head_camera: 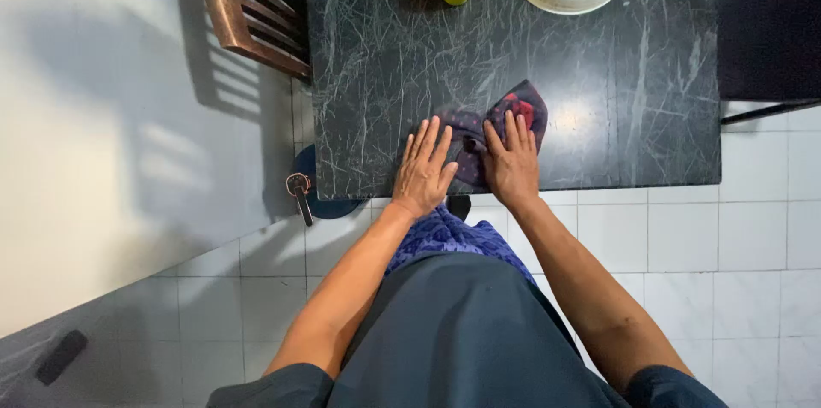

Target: Clean the table with a cloth and organize objects.

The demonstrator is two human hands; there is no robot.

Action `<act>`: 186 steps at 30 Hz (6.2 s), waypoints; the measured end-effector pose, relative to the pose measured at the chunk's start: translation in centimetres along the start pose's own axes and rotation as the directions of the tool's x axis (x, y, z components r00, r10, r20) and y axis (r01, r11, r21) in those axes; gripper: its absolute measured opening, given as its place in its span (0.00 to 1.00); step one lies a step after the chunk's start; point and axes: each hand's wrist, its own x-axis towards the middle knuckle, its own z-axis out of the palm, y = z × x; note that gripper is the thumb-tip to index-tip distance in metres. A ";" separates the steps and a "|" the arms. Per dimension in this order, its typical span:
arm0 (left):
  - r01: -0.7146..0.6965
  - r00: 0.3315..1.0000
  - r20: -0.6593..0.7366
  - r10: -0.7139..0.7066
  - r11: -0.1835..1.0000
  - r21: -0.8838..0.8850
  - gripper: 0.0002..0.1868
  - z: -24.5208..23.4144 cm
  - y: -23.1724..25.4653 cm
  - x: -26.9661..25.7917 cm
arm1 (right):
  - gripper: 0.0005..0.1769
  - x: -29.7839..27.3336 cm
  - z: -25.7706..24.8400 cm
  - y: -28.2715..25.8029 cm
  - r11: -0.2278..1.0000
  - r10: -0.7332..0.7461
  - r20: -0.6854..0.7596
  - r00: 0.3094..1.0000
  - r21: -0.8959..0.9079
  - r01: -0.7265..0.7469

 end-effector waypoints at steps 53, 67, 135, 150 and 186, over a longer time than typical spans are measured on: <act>-0.069 0.998 -0.012 0.069 0.998 -0.010 0.36 -0.6 0.2 0.3 | 0.30 0.3 0.6 -0.5 0.994 -0.098 -0.058 0.994 0.035 0.100; 0.013 0.999 -0.043 -0.016 0.998 -0.059 0.37 -3.1 -3.2 -0.4 | 0.33 4.5 4.1 -5.3 0.966 -0.249 0.080 0.965 0.097 0.241; 0.188 0.971 -0.183 -0.151 0.961 0.205 0.31 -2.9 -15.4 15.7 | 0.37 23.3 3.8 -6.9 0.450 0.025 0.282 0.959 0.853 -0.263; 0.099 0.991 -0.109 -0.083 0.984 0.146 0.31 -6.1 -15.7 14.7 | 0.36 24.1 3.2 -12.5 0.860 -0.125 0.298 0.946 0.509 -0.047; 0.284 0.954 -0.210 -0.215 0.877 0.389 0.29 -11.5 -23.6 27.3 | 0.38 31.4 3.7 -14.5 0.971 -0.157 0.262 0.952 0.215 0.101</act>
